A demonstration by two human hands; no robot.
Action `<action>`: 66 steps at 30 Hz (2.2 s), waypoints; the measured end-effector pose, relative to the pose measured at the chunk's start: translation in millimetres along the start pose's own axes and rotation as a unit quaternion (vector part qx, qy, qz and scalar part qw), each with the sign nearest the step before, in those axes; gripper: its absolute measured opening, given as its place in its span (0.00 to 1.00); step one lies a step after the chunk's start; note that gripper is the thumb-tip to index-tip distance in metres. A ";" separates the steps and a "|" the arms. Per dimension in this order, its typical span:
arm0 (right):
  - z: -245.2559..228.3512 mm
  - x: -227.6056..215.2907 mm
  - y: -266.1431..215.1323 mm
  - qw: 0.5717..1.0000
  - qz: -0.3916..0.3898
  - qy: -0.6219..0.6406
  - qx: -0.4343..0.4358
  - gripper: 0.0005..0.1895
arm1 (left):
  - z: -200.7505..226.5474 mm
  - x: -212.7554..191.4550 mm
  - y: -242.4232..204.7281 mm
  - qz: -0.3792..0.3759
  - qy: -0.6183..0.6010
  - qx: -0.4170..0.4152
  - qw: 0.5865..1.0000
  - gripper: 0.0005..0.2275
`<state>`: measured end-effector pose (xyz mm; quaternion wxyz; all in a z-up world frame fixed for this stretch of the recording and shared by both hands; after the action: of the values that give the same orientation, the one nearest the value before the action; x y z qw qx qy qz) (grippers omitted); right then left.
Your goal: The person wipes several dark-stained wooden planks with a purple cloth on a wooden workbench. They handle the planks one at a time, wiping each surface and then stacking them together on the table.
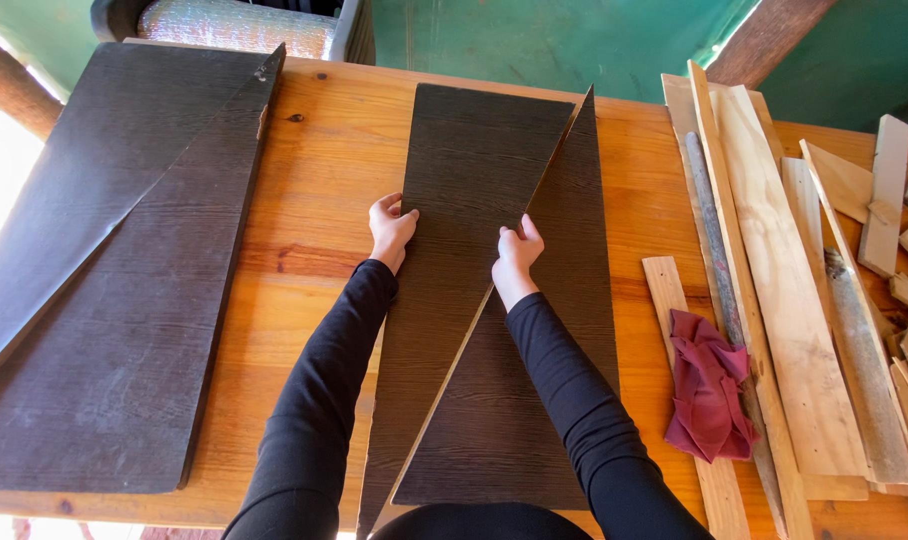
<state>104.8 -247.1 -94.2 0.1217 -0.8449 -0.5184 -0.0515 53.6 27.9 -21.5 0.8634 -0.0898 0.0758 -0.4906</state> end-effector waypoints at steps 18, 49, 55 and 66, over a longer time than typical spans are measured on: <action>-108.7 6.6 -81.8 0.998 -0.057 -0.014 0.024 0.40 | 1.3 23.3 22.7 -0.022 0.037 -0.038 0.998 0.27; -91.4 -163.4 36.3 0.835 0.047 -0.516 -0.188 0.46 | -30.2 40.6 27.5 0.009 0.192 0.094 0.977 0.23; -100.3 -158.4 25.5 0.843 0.040 -0.503 -0.187 0.43 | -46.2 41.4 37.0 0.000 0.198 0.110 0.974 0.20; -154.6 -116.7 -53.3 0.757 -0.040 -0.586 -0.285 0.36 | -31.8 54.0 3.9 0.001 0.370 0.186 0.910 0.31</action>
<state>10.1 -364.8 38.3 -0.4546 -0.6841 -0.4830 0.3032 77.2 -19.2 -55.6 0.7748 0.2608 0.2975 -0.4932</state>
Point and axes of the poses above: each hand's wrist, its own y-axis towards the middle knuckle, its own x-axis out of the palm, z = x × y, the point moved 5 cm from there along y, towards the middle knuckle, and after that the axes turned 5 degrees about -z, right-handed, at the moved point
